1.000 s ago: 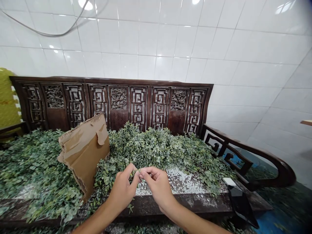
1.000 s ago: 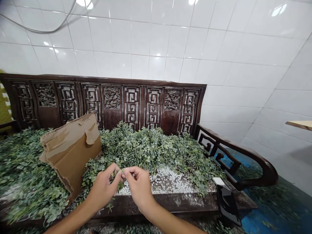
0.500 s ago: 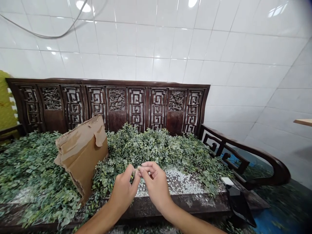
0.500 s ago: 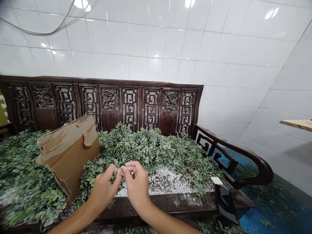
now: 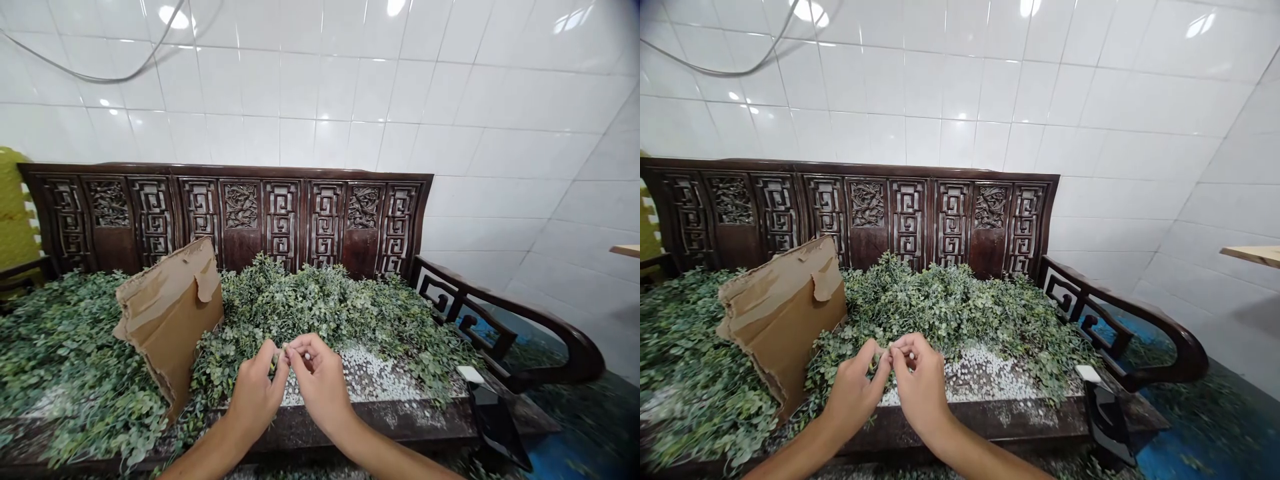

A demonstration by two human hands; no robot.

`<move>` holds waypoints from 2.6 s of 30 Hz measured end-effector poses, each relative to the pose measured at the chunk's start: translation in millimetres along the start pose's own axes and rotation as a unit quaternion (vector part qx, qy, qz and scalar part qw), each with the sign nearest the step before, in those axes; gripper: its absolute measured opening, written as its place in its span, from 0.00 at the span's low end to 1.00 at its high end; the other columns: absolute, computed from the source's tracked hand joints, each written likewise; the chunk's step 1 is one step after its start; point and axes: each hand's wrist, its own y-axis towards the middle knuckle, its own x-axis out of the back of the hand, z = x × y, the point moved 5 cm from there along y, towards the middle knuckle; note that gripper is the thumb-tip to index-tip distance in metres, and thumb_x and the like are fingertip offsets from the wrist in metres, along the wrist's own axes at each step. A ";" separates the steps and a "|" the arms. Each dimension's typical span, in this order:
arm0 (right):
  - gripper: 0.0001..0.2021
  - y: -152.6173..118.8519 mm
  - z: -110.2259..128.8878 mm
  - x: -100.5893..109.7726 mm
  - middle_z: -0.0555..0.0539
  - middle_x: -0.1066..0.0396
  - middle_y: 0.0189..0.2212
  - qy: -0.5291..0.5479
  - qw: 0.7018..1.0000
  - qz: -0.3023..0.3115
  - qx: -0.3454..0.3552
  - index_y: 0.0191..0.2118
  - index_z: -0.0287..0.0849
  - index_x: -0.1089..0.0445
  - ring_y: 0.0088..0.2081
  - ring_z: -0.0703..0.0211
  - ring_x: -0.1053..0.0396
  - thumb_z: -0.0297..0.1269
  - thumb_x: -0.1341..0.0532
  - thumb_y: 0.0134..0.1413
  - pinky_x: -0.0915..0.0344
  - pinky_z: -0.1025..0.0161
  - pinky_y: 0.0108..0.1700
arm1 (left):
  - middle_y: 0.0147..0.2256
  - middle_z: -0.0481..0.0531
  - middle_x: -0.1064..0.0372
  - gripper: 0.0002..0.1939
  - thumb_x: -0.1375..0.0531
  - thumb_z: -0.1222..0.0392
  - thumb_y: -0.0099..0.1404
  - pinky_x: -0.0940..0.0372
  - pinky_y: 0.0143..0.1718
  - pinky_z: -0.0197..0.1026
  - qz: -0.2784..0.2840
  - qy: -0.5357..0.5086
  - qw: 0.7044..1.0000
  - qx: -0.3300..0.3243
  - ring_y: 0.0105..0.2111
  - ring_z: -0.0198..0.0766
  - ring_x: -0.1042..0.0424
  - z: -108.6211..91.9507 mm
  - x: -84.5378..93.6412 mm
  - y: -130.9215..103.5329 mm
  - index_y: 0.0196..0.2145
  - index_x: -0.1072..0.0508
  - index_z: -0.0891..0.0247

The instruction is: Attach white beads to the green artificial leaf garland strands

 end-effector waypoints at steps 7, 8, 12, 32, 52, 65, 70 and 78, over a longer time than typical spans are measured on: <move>0.06 0.1 0.1 0.0 0.47 0.26 0.29 -0.016 1.000 0.004 0.007 0.34 0.41 0.30 0.33 0.57 0.27 0.36 0.41 0.57 0.31 0.65 0.35 | 0.16 0.37 0.52 0.12 0.53 0.59 0.67 0.56 0.18 0.34 0.024 -0.002 1.000 0.010 0.13 0.32 0.47 2.4 -2.4 0.3 0.25 0.50 0.55; 0.06 0.0 0.2 0.0 0.47 0.26 0.29 -0.017 1.000 0.003 0.008 0.34 0.41 0.30 0.33 0.57 0.27 0.36 0.41 0.57 0.31 0.65 0.35 | 0.16 0.37 0.51 0.12 0.53 0.59 0.67 0.56 0.18 0.35 0.026 -0.003 1.000 0.011 0.13 0.32 0.47 2.4 -2.8 0.6 0.25 0.50 0.55; 0.07 -0.9 0.4 0.0 0.45 0.24 0.31 -0.022 1.000 0.003 0.009 0.36 0.41 0.29 0.34 0.56 0.25 0.37 0.42 0.58 0.30 0.64 0.37 | 0.16 0.38 0.47 0.11 0.52 0.57 0.67 0.55 0.18 0.35 0.027 -0.012 0.999 0.032 0.13 0.33 0.45 5.0 -3.7 2.4 0.25 0.49 0.55; 0.08 1.0 -48.2 14.5 0.45 0.24 0.32 0.297 0.899 0.009 -0.322 0.31 0.38 0.29 0.44 0.57 0.24 0.22 0.34 0.44 0.33 0.64 0.55 | 0.29 0.49 0.25 0.17 0.48 0.42 0.64 0.35 0.36 0.40 0.029 -0.376 0.888 0.264 0.31 0.39 0.29 22.3 -15.6 11.4 0.32 0.37 0.58; 0.13 7.6 -15.8 11.5 0.50 0.27 0.24 -0.018 0.986 0.161 -0.033 0.35 0.41 0.24 0.25 0.60 0.30 0.45 0.40 0.56 0.32 0.64 0.30 | 0.30 0.44 0.36 0.20 0.43 0.40 0.59 0.31 0.27 0.40 0.077 -0.358 0.854 0.370 0.28 0.37 0.30 26.9 -3.8 -1.8 0.36 0.43 0.56; 0.10 12.8 -17.0 16.5 0.48 0.25 0.27 0.018 0.991 0.127 -0.045 0.35 0.41 0.29 0.31 0.58 0.27 0.43 0.37 0.53 0.31 0.64 0.34 | 0.30 0.52 0.25 0.14 0.37 0.52 0.49 0.35 0.37 0.42 0.067 -0.239 0.929 0.272 0.34 0.44 0.29 28.9 3.2 9.3 0.31 0.25 0.63; 0.10 13.7 -18.8 18.8 0.49 0.25 0.25 0.005 0.995 0.094 -0.030 0.31 0.40 0.25 0.28 0.60 0.29 0.43 0.35 0.51 0.33 0.65 0.31 | 0.34 0.54 0.24 0.16 0.36 0.51 0.50 0.35 0.41 0.44 0.049 -0.265 0.916 0.296 0.37 0.45 0.28 29.5 3.1 5.2 0.34 0.25 0.64; 0.12 14.5 -14.4 16.3 0.48 0.25 0.24 0.070 0.992 0.073 -0.070 0.29 0.40 0.24 0.28 0.58 0.28 0.45 0.33 0.48 0.30 0.63 0.33 | 0.30 0.52 0.26 0.14 0.35 0.52 0.49 0.31 0.34 0.42 0.048 -0.306 0.909 0.280 0.32 0.43 0.27 17.3 4.0 6.6 0.32 0.27 0.63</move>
